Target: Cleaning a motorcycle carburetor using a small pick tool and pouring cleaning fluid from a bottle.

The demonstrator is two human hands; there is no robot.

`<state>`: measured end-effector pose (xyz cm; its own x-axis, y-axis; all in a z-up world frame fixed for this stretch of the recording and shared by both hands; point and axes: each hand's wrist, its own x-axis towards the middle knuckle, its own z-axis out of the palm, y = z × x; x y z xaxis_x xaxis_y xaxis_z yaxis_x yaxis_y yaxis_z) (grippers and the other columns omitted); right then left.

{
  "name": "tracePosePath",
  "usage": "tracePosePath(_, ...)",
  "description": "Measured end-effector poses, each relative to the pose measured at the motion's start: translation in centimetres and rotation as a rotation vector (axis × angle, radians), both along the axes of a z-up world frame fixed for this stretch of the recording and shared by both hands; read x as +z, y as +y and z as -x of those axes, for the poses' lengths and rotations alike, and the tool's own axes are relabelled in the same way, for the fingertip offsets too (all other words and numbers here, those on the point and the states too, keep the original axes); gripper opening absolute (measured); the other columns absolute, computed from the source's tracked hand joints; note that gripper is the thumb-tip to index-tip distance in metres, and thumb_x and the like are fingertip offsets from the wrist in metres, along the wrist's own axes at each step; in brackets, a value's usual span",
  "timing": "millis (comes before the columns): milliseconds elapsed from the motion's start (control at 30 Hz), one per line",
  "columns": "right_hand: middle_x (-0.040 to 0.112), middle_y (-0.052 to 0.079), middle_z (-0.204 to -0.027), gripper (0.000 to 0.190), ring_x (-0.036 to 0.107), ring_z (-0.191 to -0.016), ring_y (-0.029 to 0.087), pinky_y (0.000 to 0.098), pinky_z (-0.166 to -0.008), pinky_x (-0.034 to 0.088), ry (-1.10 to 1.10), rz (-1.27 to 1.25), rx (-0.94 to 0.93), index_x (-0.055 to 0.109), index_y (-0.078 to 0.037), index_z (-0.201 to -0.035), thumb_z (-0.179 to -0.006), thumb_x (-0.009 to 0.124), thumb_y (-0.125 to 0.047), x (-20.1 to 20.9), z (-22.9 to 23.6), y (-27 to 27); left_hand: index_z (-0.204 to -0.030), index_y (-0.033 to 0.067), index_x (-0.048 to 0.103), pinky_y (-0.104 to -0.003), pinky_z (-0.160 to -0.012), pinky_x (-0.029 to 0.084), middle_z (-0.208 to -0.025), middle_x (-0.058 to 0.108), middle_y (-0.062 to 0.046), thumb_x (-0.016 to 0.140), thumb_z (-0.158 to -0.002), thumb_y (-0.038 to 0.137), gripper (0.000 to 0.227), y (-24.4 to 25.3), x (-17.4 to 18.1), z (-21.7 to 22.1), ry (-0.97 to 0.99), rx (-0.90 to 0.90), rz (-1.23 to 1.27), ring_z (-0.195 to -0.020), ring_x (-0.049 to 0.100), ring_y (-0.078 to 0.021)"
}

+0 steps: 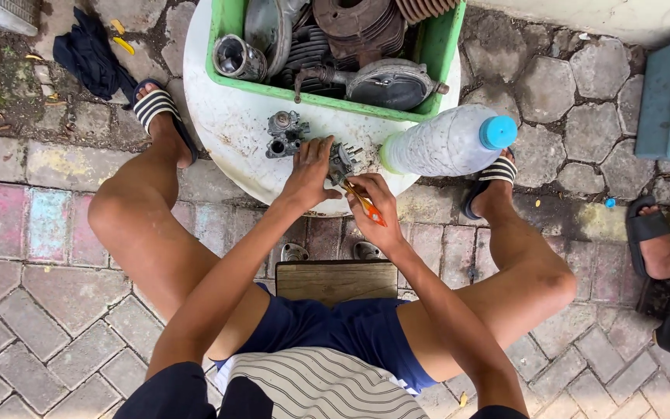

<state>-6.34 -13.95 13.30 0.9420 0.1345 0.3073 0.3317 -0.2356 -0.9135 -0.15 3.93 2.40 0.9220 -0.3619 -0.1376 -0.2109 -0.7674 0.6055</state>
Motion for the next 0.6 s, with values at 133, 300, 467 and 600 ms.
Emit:
tracePosePath(133, 0.066, 0.026, -0.099, 0.026, 0.072, -0.081, 0.039, 0.0454, -0.066, 0.056, 0.061, 0.032, -0.013, 0.070, 0.006, -0.122, -0.097, 0.062, 0.001, -1.0, 0.3, -0.7, -0.175, 0.0054, 0.016, -0.074, -0.124, 0.033, -0.167, 0.036, -0.032, 0.092, -0.086, 0.009, 0.117, 2.0, 4.1, -1.3, 0.288, -0.137, -0.093, -0.154, 0.035, -0.0577)
tracePosePath(300, 0.070, 0.025, -0.098, 0.024, 0.075, -0.080, 0.032, 0.0407, -0.066, 0.058, 0.134, -0.055, -0.012, 0.071, 0.007, -0.119, -0.101, 0.058, -0.002, -1.0, 0.5, 0.6, -0.169, 0.0060, 0.034, -0.072, -0.111, 0.053, -0.157, 0.050, -0.029, 0.066, -0.107, 0.002, 0.070, 1.9, 4.5, -1.7, 0.324, 0.004, 0.099, -0.140, 0.056, -0.0539)
tracePosePath(467, 0.070, 0.027, -0.102, 0.026, 0.075, -0.084, 0.035, 0.0424, -0.066, 0.058, 0.173, -0.009, -0.032, 0.070, 0.009, -0.121, -0.104, 0.054, -0.002, -0.1, -0.3, 0.8, -0.154, 0.0134, 0.064, -0.047, -0.092, 0.067, -0.138, 0.067, -0.019, 0.066, -0.112, 0.017, 0.043, 0.8, 1.6, -1.5, 0.265, 0.245, 0.172, -0.124, 0.072, -0.0387)
tracePosePath(600, 0.071, 0.024, -0.099, 0.027, 0.074, -0.082, 0.036, 0.0427, -0.066, 0.056, 0.132, 0.033, 0.052, 0.072, 0.006, -0.122, -0.101, 0.058, -0.003, -0.2, 0.2, 1.1, -0.143, -0.0002, 0.069, -0.063, -0.085, 0.067, -0.123, 0.073, -0.029, 0.066, -0.111, 0.015, 0.037, 0.2, 4.3, -0.9, 0.263, 0.320, 0.179, -0.111, 0.074, -0.0491)
